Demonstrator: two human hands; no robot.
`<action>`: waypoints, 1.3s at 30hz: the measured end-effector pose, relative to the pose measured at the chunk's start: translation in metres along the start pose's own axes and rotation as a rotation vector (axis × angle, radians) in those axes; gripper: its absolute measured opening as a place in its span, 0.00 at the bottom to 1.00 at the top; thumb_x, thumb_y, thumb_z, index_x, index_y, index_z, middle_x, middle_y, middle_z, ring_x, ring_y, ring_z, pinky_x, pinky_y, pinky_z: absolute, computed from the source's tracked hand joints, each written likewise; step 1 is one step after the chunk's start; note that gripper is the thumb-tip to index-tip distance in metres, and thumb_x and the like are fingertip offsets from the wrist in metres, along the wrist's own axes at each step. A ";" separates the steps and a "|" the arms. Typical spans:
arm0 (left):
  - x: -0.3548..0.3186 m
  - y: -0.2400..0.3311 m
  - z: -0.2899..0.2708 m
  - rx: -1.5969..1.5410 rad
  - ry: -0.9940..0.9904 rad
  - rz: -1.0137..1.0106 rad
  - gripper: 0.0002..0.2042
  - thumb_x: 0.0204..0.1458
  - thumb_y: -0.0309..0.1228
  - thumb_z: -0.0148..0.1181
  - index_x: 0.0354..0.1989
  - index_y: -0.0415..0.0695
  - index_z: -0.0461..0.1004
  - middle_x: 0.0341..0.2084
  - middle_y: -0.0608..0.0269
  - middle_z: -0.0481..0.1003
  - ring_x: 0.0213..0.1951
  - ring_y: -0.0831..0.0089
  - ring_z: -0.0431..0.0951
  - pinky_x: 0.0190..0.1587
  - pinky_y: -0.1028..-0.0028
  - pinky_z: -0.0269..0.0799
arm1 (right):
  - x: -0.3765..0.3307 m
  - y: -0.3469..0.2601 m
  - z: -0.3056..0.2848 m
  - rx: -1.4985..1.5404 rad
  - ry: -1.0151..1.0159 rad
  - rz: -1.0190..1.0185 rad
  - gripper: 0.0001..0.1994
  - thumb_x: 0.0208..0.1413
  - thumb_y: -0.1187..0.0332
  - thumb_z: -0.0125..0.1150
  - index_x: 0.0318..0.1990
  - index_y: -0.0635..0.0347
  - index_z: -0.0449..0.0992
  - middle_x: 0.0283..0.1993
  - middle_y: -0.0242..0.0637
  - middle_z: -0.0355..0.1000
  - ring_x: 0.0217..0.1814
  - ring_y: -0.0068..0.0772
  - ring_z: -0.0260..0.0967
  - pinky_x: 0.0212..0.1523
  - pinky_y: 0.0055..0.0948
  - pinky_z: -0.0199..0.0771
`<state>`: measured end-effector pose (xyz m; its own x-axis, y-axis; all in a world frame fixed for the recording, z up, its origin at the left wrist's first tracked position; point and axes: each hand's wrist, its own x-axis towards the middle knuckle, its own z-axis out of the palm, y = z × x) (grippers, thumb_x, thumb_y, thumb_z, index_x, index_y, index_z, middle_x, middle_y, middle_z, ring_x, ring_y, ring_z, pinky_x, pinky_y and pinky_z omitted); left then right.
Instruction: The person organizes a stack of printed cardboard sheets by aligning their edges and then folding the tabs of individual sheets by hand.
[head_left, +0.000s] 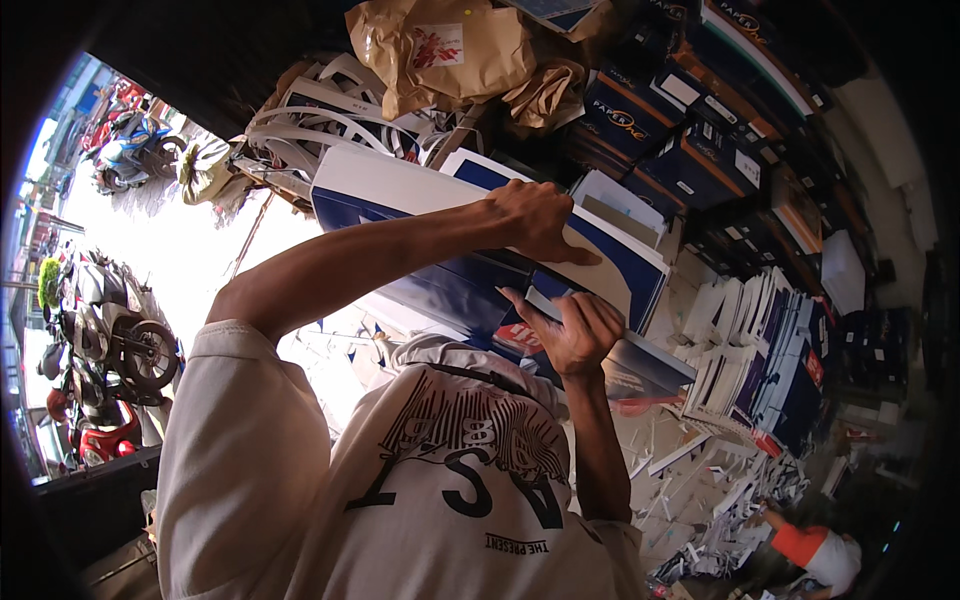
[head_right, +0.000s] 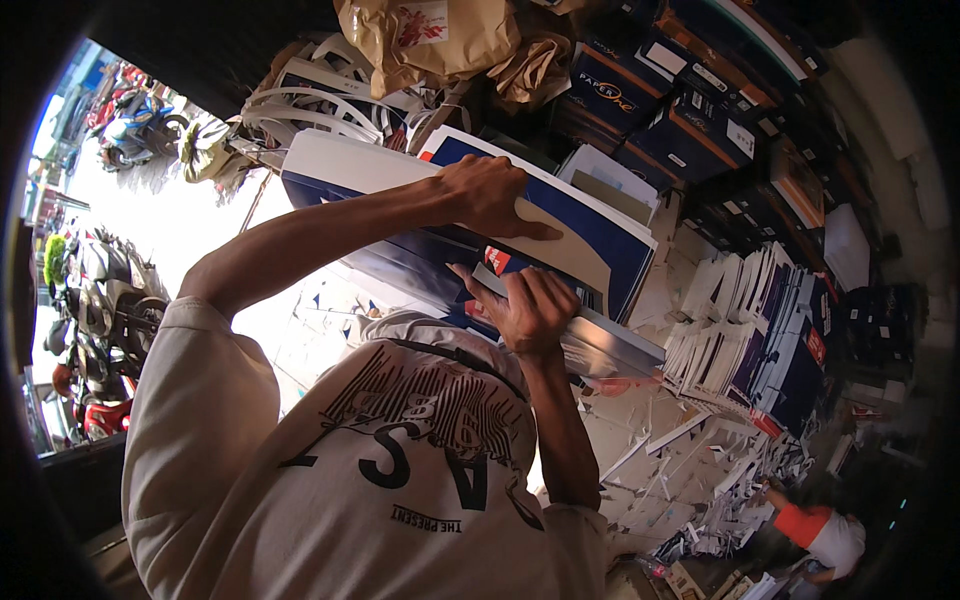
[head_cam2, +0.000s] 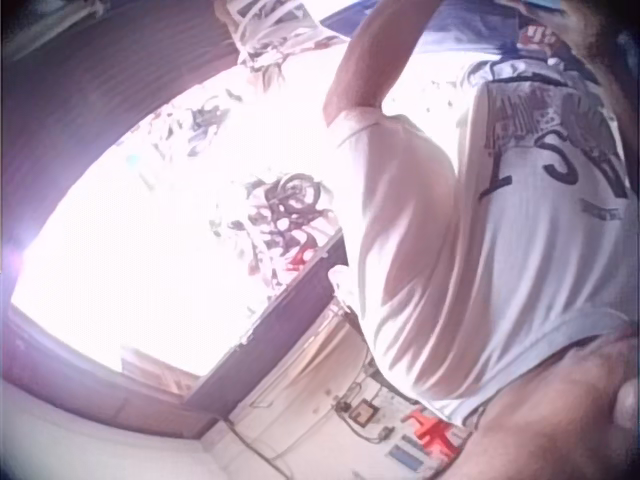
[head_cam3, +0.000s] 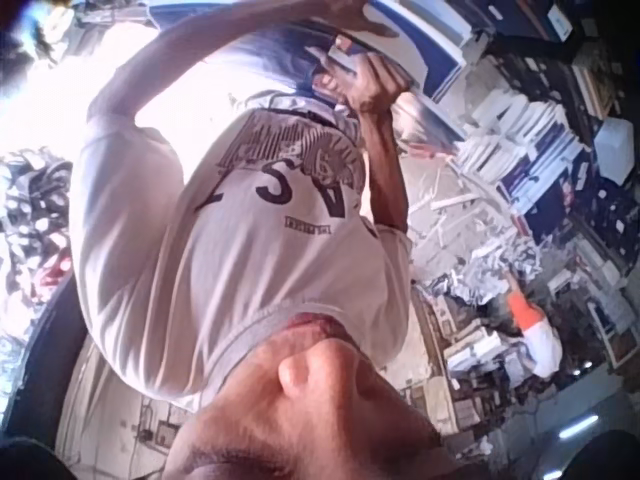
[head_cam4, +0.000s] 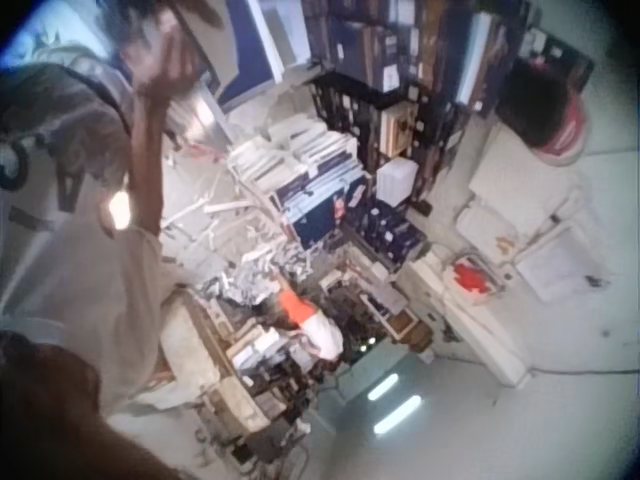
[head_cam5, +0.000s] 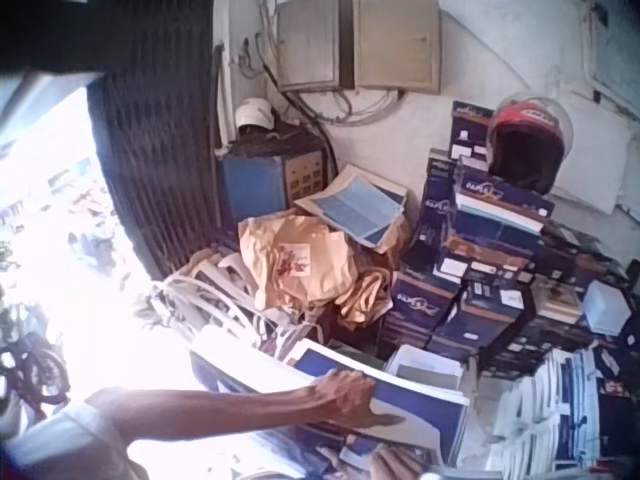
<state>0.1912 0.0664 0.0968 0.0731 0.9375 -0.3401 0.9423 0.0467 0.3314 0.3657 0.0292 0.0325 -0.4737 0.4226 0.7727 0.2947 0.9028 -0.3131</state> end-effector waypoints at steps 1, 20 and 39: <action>0.003 0.001 0.000 -0.024 -0.089 -0.030 0.42 0.41 0.71 0.57 0.37 0.34 0.80 0.30 0.46 0.80 0.36 0.54 0.83 0.39 0.61 0.79 | -0.003 0.000 -0.001 0.002 0.004 0.002 0.23 0.34 0.60 0.83 0.16 0.58 0.68 0.13 0.30 0.60 0.14 0.29 0.60 0.17 0.25 0.59; -0.078 -0.108 -0.082 -0.077 -0.426 0.223 0.34 0.29 0.42 0.80 0.50 0.45 0.78 0.42 0.53 0.79 0.45 0.58 0.79 0.51 0.63 0.72 | 0.007 -0.043 -0.036 -0.144 -0.297 0.317 0.21 0.38 0.55 0.80 0.23 0.59 0.72 0.21 0.32 0.68 0.24 0.36 0.68 0.27 0.34 0.70; -0.174 -0.179 0.119 -1.375 0.884 -0.151 0.32 0.62 0.55 0.46 0.65 0.42 0.63 0.60 0.59 0.66 0.63 0.67 0.61 0.66 0.66 0.52 | 0.152 -0.041 -0.030 0.180 -1.258 0.564 0.15 0.51 0.62 0.71 0.31 0.67 0.76 0.32 0.53 0.79 0.32 0.40 0.81 0.33 0.35 0.77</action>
<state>0.0489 -0.1463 -0.0078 -0.6406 0.7675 -0.0218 -0.0925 -0.0490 0.9945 0.3061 0.0537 0.1793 -0.7766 0.4291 -0.4613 0.6298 0.5451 -0.5533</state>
